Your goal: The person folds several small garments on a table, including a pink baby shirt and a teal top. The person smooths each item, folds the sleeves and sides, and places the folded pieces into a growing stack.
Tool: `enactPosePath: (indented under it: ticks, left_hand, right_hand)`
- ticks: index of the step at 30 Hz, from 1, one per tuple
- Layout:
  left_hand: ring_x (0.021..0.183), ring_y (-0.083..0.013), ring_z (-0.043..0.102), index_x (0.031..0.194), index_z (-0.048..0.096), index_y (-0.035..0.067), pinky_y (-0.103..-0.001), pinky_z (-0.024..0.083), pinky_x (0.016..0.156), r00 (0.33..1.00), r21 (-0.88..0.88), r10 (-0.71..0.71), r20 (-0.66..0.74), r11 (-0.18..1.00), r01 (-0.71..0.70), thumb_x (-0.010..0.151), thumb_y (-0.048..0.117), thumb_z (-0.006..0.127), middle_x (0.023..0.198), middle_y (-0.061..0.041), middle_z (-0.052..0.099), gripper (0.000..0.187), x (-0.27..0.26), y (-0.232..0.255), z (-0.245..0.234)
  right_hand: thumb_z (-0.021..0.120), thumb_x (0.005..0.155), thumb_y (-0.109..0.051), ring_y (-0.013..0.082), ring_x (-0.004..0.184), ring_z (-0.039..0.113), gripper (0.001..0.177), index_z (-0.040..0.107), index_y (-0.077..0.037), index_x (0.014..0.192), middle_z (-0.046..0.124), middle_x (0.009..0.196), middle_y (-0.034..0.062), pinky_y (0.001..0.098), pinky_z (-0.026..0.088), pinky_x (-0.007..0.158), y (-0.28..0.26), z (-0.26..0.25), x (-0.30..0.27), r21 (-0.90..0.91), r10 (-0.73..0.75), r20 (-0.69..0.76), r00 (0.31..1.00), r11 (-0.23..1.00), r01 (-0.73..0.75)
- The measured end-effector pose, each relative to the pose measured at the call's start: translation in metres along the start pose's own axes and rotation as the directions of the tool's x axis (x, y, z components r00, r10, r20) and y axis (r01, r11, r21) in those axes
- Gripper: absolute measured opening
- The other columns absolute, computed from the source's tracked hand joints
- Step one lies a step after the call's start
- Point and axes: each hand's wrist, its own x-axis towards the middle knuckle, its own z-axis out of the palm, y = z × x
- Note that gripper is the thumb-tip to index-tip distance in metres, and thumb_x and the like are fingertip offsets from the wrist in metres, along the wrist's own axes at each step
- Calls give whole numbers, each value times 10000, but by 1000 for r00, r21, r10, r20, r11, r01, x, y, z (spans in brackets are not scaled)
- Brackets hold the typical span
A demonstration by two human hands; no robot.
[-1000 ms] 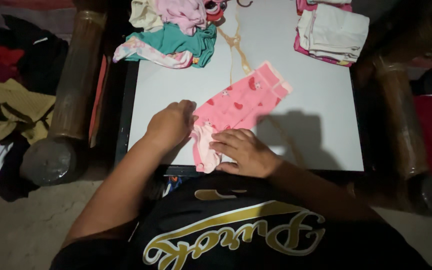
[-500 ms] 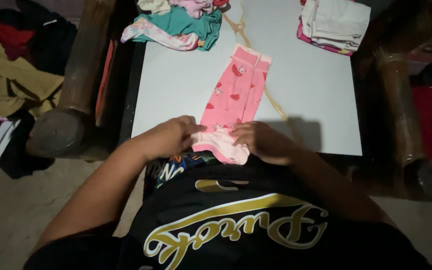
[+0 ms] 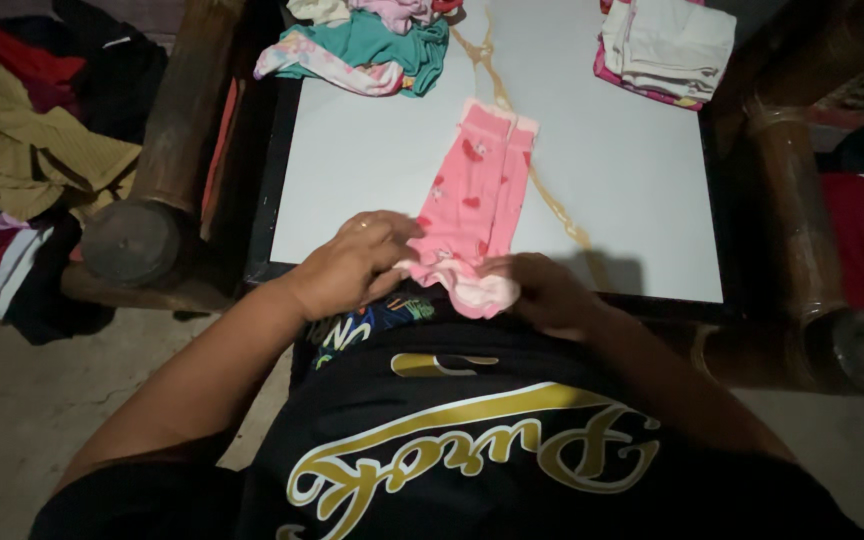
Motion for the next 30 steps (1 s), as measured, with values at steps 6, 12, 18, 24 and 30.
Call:
enactPosePath:
  ticks: [6, 12, 18, 24, 30]
  left_hand:
    - [947, -239, 677, 1194, 626, 54, -368, 543, 911, 888, -405, -421, 184, 790, 459, 1075, 288, 519, 1014, -124, 685, 284, 34, -11, 9]
    - [899, -188, 656, 1269, 562, 10, -335, 544, 845, 812, -669, -584, 8, 600, 438, 1086, 321, 461, 982, -140, 692, 375, 118, -65, 47]
    - [989, -239, 686, 1337, 531, -9, -351, 544, 882, 574, -652, -816, -73, 475, 592, 1061, 277, 500, 1083, -168, 706, 398, 153, -117, 107]
    - [1195, -252, 636, 1465, 483, 18, -346, 503, 1003, 702, -735, -692, -170, 564, 377, 1058, 213, 555, 1360, -176, 642, 458, 149, -141, 125]
    - [1340, -216, 519, 1548, 361, 90, -321, 484, 1070, 799, -909, -587, 133, 249, 335, 877, 33, 714, 1534, -132, 458, 761, 148, -123, 95]
  right_hand:
    - [643, 940, -224, 141, 1092, 740, 363, 728, -198, 1291, 787, 1193, 15, 337, 587, 987, 30, -31, -10, -92, 305, 3, 952, 948, -304]
    - [435, 1073, -334, 260, 1187, 647, 552, 435, 46, 1473, 670, 1312, 145, 433, 507, 1045, 9, -60, 51, 987, 533, -55, 845, 157, -35]
    - [513, 1052, -349, 316, 1051, 620, 582, 434, 51, 1468, 619, 1265, 208, 481, 476, 933, 2, -66, 86, 974, 584, -31, 811, 199, -105]
    - [586, 966, -115, 250, 1106, 676, 618, 358, 16, 1526, 625, 1302, 174, 389, 571, 920, 18, -47, 89, 898, 595, -240, 767, 437, -59]
    - [638, 935, -48, 201, 1176, 662, 908, 24, -56, 1604, 532, 1401, 95, 303, 586, 921, 23, -47, 104, 696, 477, -499, 724, 718, 6]
